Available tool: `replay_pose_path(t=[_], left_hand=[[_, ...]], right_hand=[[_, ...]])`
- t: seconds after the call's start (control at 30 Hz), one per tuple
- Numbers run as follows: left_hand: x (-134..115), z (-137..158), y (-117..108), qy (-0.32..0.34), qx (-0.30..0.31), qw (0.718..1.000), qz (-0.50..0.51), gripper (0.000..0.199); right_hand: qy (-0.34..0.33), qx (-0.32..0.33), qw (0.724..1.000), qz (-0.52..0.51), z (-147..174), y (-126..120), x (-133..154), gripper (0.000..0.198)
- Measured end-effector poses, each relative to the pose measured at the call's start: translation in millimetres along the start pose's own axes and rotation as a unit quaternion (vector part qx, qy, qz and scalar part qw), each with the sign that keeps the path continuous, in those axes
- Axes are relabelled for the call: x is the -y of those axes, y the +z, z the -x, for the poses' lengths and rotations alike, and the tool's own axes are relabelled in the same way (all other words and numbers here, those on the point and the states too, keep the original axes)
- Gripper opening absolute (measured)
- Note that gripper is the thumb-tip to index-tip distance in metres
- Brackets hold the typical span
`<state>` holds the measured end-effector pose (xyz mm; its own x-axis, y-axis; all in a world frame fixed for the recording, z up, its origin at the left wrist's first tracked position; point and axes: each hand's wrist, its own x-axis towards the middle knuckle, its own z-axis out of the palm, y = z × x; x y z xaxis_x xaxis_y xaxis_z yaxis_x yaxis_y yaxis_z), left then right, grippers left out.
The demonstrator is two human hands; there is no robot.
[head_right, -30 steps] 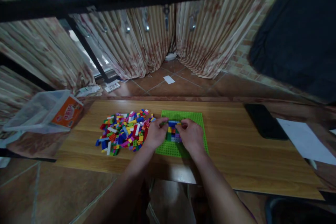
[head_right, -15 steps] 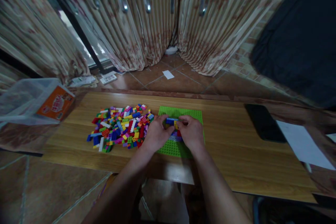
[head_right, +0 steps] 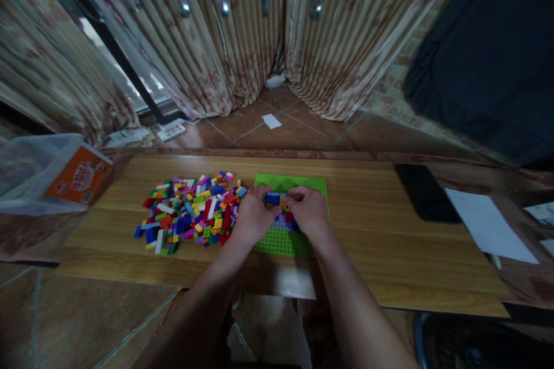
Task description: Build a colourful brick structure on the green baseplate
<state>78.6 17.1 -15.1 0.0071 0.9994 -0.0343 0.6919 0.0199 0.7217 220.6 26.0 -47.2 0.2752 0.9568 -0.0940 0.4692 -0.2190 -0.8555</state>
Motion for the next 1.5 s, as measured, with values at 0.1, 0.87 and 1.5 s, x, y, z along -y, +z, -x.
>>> replay_pose_path(t=[0.1, 0.87, 1.5], left_hand=[[1, -1, 2, 0.003, -0.003, 1.0, 0.0, 0.043], [-1, 2, 0, 0.022, 0.033, 0.999, -0.016, 0.047], [30, -18, -47, 0.01, -0.076, 0.997, -0.004, 0.031]], right_hand=[[-0.008, 0.006, 1.0, 0.013, -2, 0, 1, 0.02], [-0.026, -0.002, 0.995, 0.096, 2, -38, -12, 0.028], [-0.046, -0.116, 0.982, 0.141, 2, -36, 0, 0.03]])
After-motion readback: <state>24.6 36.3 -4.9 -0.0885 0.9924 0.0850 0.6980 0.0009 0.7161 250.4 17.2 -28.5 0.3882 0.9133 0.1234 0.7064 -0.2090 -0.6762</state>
